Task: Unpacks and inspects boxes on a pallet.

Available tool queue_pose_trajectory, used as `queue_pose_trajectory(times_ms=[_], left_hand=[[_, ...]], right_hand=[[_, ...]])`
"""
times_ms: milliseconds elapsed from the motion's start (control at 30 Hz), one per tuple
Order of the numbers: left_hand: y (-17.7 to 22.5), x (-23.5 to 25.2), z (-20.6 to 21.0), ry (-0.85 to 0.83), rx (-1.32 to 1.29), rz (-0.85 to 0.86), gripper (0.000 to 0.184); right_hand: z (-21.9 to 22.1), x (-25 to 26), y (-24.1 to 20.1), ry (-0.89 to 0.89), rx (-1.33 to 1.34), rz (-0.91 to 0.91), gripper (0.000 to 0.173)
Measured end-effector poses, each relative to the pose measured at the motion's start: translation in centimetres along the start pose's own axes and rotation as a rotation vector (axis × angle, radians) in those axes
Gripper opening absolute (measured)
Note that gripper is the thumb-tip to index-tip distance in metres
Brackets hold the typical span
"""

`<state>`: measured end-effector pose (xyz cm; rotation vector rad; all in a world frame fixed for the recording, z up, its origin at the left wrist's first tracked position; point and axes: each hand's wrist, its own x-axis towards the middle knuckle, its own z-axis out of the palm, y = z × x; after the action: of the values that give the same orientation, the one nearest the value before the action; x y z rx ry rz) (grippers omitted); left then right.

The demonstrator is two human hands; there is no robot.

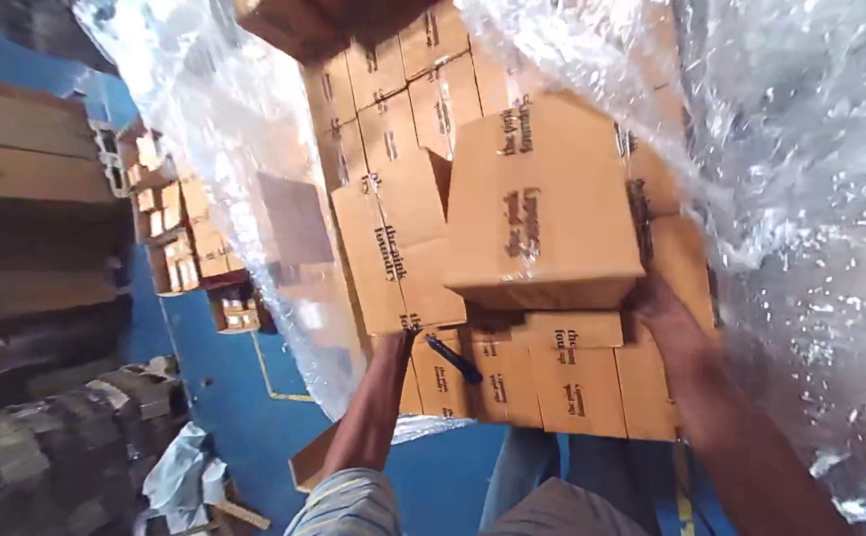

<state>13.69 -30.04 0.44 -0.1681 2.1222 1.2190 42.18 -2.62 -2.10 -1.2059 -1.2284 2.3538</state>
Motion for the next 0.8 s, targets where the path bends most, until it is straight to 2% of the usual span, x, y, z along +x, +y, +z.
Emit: queue_pose_trajectory(times_ms=[33,67,133,200,233,300,367,433,500,533,600,667,733,800], left_hand=[[-1.5,-0.9,-0.5,-0.019,0.026,-0.043,0.034],[-1.5,-2.5,-0.4,-0.031,0.071,-0.132,0.036],[1.5,-6.2,1.2,-0.01,0.052,-0.443,0.042],[-3.0,-6.4,-0.8,-0.179,0.079,-0.173,0.036],[-4.3,-5.3,-1.9,-0.257,0.161,-0.107,0.035],[-5.0,-3.7,-2.9,-0.343,0.215,-0.081,0.04],[-4.2,-4.2,-3.2,-0.351,0.197,-0.05,0.046],[-2.8,-6.5,-3.3,-0.344,0.028,-0.034,0.046],[-2.8,-8.7,-3.6,-0.319,-0.157,-0.031,0.045],[-3.2,-10.0,-4.1,-0.345,-0.175,-0.007,0.046],[-4.3,-12.9,-5.3,-0.416,-0.172,0.032,0.053],[-6.7,-15.9,-6.5,-0.421,-0.14,0.023,0.054],[-9.3,-18.0,-7.0,-0.302,-0.06,-0.013,0.049],[-11.2,-18.2,-6.8,-0.181,0.013,-0.083,0.05]], right_hand=[[-0.1,-2.3,-0.4,0.054,-0.031,0.087,0.035],[-0.1,-4.2,-1.0,0.096,-0.094,0.142,0.033],[-1.1,-4.4,-0.5,0.017,-0.131,0.031,0.035],[-0.8,-3.1,-0.5,-0.107,-0.063,-0.128,0.049],[0.3,-3.6,-1.3,-0.067,-0.046,-0.123,0.05],[2.5,-6.1,-1.7,0.101,-0.076,-0.091,0.046],[3.2,-7.8,0.3,0.231,-0.093,-0.069,0.046],[2.6,-9.3,2.9,0.369,-0.073,-0.058,0.046],[3.2,-13.1,4.5,0.512,-0.002,0.013,0.053],[3.9,-15.8,5.0,0.554,-0.017,0.026,0.053],[5.9,-21.4,6.5,0.6,-0.111,0.038,0.043],[8.1,-25.9,8.7,0.562,-0.181,0.103,0.038],[9.9,-28.8,11.3,0.428,-0.219,0.223,0.038],[11.5,-30.5,13.7,0.297,-0.303,0.309,0.037]])
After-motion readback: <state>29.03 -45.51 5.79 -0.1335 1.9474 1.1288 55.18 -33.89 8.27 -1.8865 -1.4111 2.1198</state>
